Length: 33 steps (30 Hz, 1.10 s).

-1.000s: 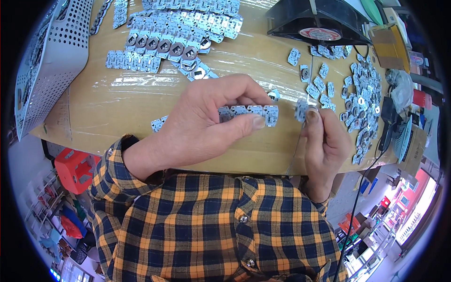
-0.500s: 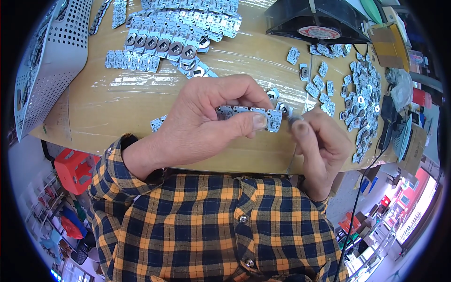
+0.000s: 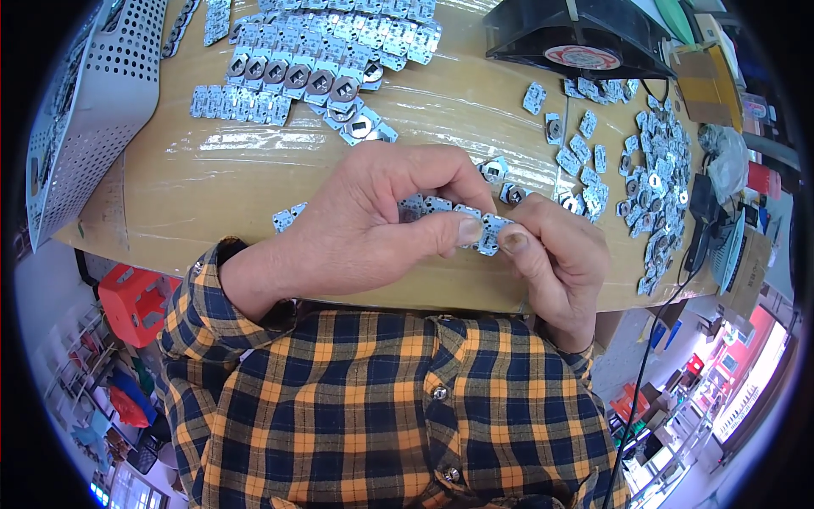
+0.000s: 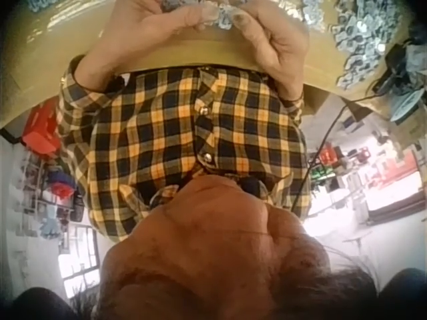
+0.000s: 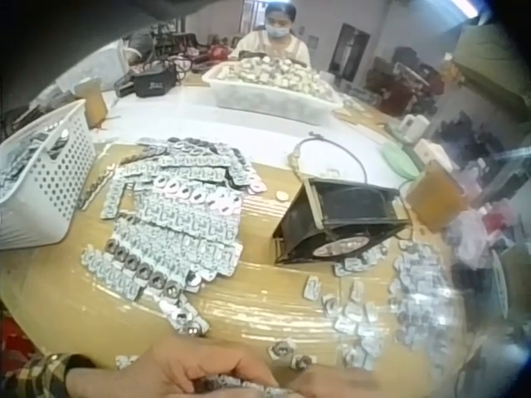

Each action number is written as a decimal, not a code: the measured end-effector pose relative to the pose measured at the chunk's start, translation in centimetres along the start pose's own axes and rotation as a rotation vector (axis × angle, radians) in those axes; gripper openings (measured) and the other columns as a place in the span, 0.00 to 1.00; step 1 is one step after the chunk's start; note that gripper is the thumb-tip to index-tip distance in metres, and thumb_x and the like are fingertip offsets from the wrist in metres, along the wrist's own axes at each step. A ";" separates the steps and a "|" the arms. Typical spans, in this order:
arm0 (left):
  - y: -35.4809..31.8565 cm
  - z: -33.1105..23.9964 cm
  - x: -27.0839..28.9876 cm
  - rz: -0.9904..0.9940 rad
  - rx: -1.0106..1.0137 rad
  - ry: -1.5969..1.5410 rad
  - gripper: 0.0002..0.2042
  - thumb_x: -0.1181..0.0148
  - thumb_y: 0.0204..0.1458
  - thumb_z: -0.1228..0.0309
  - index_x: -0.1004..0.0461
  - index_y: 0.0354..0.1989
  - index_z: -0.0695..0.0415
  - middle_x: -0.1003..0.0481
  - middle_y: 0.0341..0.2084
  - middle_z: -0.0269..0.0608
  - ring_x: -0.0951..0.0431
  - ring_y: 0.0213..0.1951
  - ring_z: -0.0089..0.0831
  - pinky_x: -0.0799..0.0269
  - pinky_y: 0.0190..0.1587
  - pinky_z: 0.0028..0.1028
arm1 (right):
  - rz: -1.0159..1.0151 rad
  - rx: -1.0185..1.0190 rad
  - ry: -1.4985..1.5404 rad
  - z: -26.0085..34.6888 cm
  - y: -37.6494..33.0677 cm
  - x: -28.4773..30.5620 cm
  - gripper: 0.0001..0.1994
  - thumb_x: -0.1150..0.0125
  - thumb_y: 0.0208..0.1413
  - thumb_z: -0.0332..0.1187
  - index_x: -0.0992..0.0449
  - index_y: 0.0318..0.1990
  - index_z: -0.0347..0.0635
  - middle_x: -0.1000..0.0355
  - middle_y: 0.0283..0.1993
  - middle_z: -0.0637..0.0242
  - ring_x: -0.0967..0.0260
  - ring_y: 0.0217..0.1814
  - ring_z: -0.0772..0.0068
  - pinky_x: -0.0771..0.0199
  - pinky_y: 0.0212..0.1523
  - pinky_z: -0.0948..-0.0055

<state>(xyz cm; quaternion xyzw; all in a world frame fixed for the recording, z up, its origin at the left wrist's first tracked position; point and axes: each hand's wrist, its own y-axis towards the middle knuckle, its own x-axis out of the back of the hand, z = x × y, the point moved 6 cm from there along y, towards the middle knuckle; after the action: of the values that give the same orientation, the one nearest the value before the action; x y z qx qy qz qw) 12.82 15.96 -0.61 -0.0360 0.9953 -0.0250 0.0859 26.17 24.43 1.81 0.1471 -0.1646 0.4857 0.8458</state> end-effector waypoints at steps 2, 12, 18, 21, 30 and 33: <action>0.2 0.4 0.4 -0.011 0.118 -0.057 0.07 0.38 0.55 0.72 0.24 0.38 0.62 0.25 0.27 0.32 0.30 0.23 0.13 0.38 0.25 0.14 | 0.012 -0.008 -0.047 0.0 0.3 0.0 0.05 0.37 0.53 0.26 0.25 0.29 0.33 0.35 0.20 0.64 0.38 0.20 0.72 0.41 0.21 0.73; 0.0 0.6 0.5 0.005 0.141 -0.323 0.08 0.40 0.56 0.76 0.28 0.40 0.66 0.23 0.27 0.40 0.23 0.25 0.18 0.33 0.21 0.15 | -0.054 -0.578 0.860 -2.8 -1.9 -2.6 0.12 0.46 0.64 0.36 0.27 0.31 0.38 0.33 0.19 0.71 0.45 0.13 0.87 0.48 0.15 0.84; -0.2 0.4 0.9 -0.137 0.055 -0.264 0.06 0.42 0.57 0.78 0.28 0.40 0.67 0.23 0.29 0.42 0.23 0.28 0.19 0.32 0.24 0.17 | -0.151 -0.528 1.056 -2.8 -1.0 -2.9 0.12 0.48 0.65 0.35 0.28 0.32 0.37 0.33 0.19 0.70 0.44 0.15 0.89 0.48 0.15 0.86; -0.4 -1.0 1.1 -0.169 -0.179 0.120 0.08 0.41 0.53 0.81 0.27 0.42 0.67 0.23 0.30 0.43 0.23 0.30 0.23 0.32 0.27 0.20 | -0.220 -0.494 0.818 -3.1 -1.3 -2.1 0.12 0.47 0.65 0.36 0.28 0.32 0.38 0.33 0.19 0.71 0.44 0.15 0.89 0.47 0.16 0.87; -1.0 -2.7 -0.1 -0.267 -0.629 0.560 0.14 0.40 0.44 0.90 0.25 0.40 0.65 0.24 0.31 0.47 0.24 0.28 0.34 0.30 0.29 0.25 | -0.237 -0.451 0.496 -2.3 -1.1 -1.9 0.13 0.48 0.65 0.35 0.32 0.28 0.38 0.37 0.17 0.73 0.47 0.15 0.89 0.50 0.16 0.86; -1.2 -2.5 -0.2 -0.267 -0.630 0.587 0.15 0.40 0.43 0.90 0.25 0.42 0.65 0.24 0.32 0.47 0.24 0.28 0.35 0.30 0.28 0.25 | -0.223 -0.463 0.508 -2.6 -1.2 -1.9 0.13 0.48 0.65 0.35 0.31 0.28 0.38 0.37 0.17 0.73 0.48 0.15 0.89 0.50 0.16 0.86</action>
<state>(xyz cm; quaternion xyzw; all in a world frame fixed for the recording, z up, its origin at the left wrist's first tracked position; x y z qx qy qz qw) 12.62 14.93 1.92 -0.1798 0.9232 0.2594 -0.2193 26.68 23.45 -1.45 -0.1567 -0.0378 0.3613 0.9184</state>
